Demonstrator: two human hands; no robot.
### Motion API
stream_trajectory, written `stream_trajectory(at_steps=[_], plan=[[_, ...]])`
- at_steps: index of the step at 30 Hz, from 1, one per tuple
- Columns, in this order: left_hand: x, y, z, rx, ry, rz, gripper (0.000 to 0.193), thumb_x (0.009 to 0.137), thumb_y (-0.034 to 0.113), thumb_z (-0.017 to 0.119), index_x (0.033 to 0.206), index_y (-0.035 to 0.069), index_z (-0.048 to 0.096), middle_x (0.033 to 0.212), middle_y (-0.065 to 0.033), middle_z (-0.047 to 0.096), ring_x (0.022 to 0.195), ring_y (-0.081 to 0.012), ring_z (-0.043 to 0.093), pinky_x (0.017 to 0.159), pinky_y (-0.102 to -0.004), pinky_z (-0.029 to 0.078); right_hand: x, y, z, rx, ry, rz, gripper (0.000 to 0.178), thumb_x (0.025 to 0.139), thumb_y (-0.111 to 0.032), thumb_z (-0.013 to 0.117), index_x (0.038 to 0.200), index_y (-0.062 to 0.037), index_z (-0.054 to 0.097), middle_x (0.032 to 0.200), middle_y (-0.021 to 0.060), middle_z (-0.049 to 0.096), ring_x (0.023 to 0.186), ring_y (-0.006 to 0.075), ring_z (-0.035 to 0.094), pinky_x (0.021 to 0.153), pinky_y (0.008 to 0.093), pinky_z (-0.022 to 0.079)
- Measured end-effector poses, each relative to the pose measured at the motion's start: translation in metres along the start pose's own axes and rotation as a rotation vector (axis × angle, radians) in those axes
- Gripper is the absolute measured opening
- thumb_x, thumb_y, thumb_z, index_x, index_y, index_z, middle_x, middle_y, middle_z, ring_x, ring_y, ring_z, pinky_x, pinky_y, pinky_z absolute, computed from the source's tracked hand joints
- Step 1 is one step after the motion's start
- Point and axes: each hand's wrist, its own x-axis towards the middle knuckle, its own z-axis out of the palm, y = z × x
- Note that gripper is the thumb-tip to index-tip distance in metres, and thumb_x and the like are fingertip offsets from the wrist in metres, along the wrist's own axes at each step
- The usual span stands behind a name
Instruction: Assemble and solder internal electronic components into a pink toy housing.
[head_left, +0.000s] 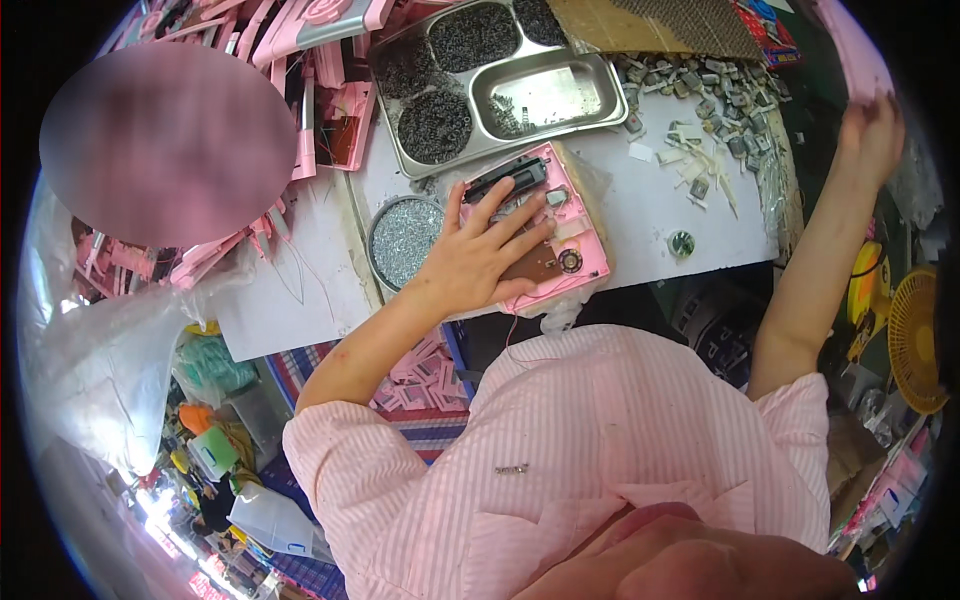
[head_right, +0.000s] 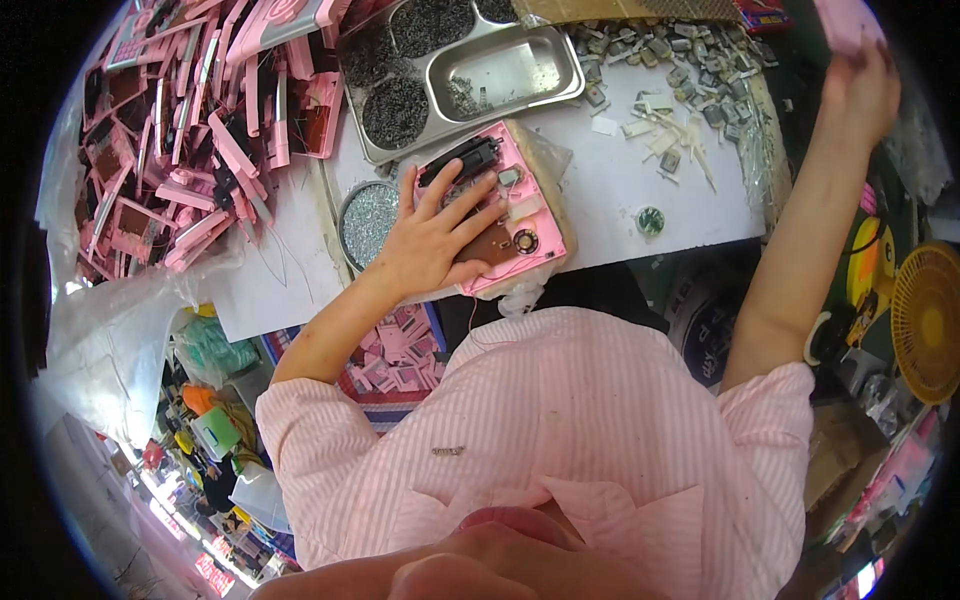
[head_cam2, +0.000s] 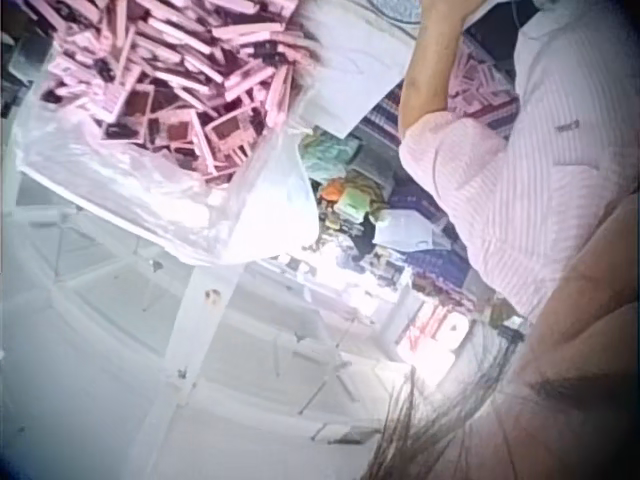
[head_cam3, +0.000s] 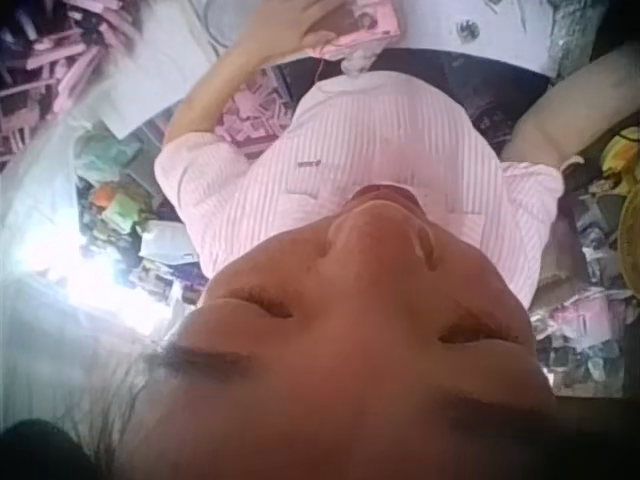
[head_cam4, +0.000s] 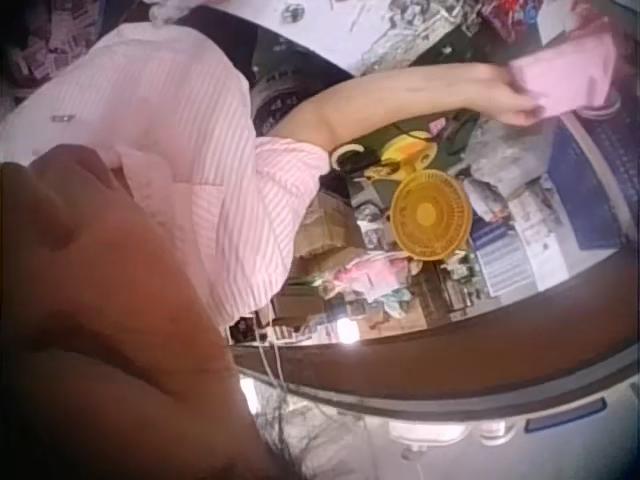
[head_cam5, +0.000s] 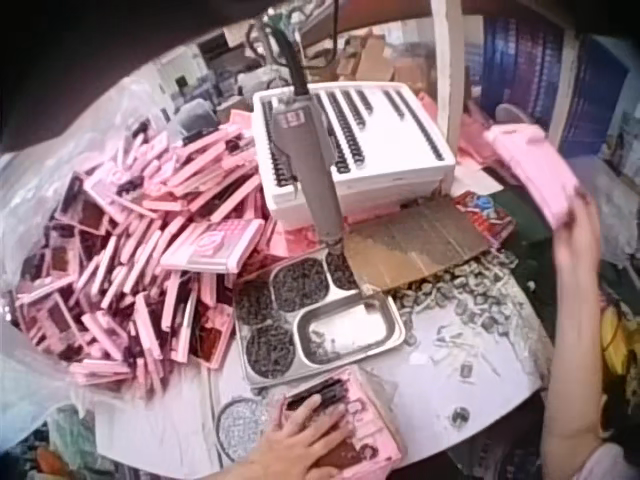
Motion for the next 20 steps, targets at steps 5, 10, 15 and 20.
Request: stream_trajectory(at_steps=[5, 10, 15, 20], plan=[[0.0, 0.004, 0.002, -0.029, -0.018, -0.025, 0.076, 0.083, 0.064, 0.063, 0.147, 0.025, 0.053, 0.163, -0.0022, 0.036, 0.154, -0.0354, 0.019, 0.119, -0.069, 0.003, -0.164, -0.073, -0.003, -0.116, -0.086, 0.29, 0.04, 0.094, 0.004, 0.062, 0.133, 0.0007, 0.052, 0.13, 0.0173, 0.06, 0.121, 0.0269, 0.06, 0.108, 0.0409, 0.048], [0.019, 0.035, -0.02, -0.726, 0.543, -0.133, 0.06, 0.09, 0.031, 0.07, 0.138, -0.001, 0.052, 0.122, -0.015, 0.064, 0.108, -0.0292, 0.062, 0.097, -0.0439, 0.05, -0.256, -0.087, 0.03, 0.016, -0.427, 0.49, 0.08, 0.09, 0.006, 0.062, 0.159, -0.0067, 0.023, 0.137, 0.0206, 0.057, 0.123, 0.0286, 0.06, 0.105, 0.0444, 0.051], [0.034, 0.059, -0.049, -1.857, 0.631, -0.575, 0.034, 0.098, 0.012, 0.065, 0.126, -0.002, 0.051, 0.093, -0.0054, 0.065, 0.061, -0.0069, 0.054, 0.051, -0.0205, 0.04, -0.307, -0.07, 0.08, -0.036, -0.815, 0.697, 0.086, 0.091, 0.001, 0.066, 0.162, -0.0075, 0.018, 0.124, 0.0159, 0.066, 0.088, 0.0121, 0.067, 0.071, 0.0251, 0.055], [0.005, 0.041, -0.047, -1.717, 0.53, -0.607, 0.05, 0.098, 0.013, 0.067, 0.137, 0.001, 0.039, 0.09, -0.0038, 0.064, 0.052, -0.0056, 0.048, 0.044, -0.0201, 0.037, -0.264, -0.042, 0.067, -0.323, -1.122, 0.881, 0.089, 0.093, -0.014, 0.072, 0.163, -0.0092, 0.018, 0.128, 0.0146, 0.065, 0.091, 0.0134, 0.069, 0.077, 0.0235, 0.057]])
